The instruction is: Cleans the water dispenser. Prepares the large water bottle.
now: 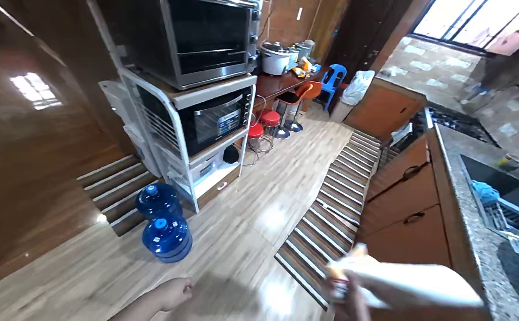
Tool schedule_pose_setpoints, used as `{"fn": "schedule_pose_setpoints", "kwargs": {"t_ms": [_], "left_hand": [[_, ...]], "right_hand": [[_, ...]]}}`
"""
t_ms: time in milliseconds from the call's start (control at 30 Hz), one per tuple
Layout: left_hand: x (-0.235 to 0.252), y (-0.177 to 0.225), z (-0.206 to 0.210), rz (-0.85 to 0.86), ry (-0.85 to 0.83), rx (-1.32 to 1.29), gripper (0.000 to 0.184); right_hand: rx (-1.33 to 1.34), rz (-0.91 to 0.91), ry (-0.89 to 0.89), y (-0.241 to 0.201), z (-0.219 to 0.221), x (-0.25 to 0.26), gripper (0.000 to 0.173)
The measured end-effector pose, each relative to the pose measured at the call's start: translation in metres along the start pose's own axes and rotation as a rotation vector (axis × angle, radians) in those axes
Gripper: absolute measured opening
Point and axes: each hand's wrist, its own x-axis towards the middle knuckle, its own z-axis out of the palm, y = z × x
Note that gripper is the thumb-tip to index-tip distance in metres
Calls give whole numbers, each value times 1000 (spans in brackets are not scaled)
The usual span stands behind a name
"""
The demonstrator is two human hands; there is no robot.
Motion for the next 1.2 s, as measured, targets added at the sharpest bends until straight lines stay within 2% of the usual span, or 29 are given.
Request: {"fn": "schedule_pose_setpoints", "kwargs": {"t_ms": [33,100,133,200,267,333,400,467,533,633,667,767,833,933,1000,1067,1133,1200], "left_hand": [[-13,-18,-2,-27,41,-9,47],[-48,-58,-8,-97,126,-42,53],[-66,-79,-11,-113,178,-89,58],[-102,-124,-16,-64,327,-250,67],[-129,-177,-15,19,453,-338,76],[-143,-224,-23,95,538,-270,85],[-156,-258,-31,210,642,-250,90],[-173,-287,-50,268,679,-357,89],[-183,-321,-72,318,764,-506,86],[-185,-379,-126,186,686,-577,85],[-186,-403,-144,98,625,-537,79],[-186,-473,-178,-70,485,-412,42],[-185,-516,-196,-103,463,-497,34],[-187,-583,-228,-206,533,-763,37],[-199,-625,-262,-267,700,-977,34],[-219,-656,-306,-327,866,-1128,32],[-235,-686,-354,-368,966,-1165,30],[-243,-716,-391,-388,1027,-1133,29]], "right_hand": [[-57,128,-76,46,45,2,41],[-185,302,-294,127,124,-16,25],[-260,340,-392,157,162,-30,19],[-438,350,-584,200,241,-54,25],[-592,338,-764,233,321,-76,28],[-650,317,-920,252,403,-89,23],[-635,272,-1093,260,477,-109,18],[-560,168,-1186,259,550,-134,14],[-405,21,-1131,251,613,-147,13],[-155,-97,-839,247,681,-125,17],[-106,-103,-726,245,702,-112,16],[25,-117,-474,240,759,-59,15],[-2,-111,-415,245,802,-30,15],[-283,-66,-480,282,877,2,24],[-514,-55,-608,312,936,30,28],[-841,-166,-804,336,987,58,31],[-1218,-288,-944,345,1045,77,34],[-1478,-323,-1000,359,1093,93,34]]}}
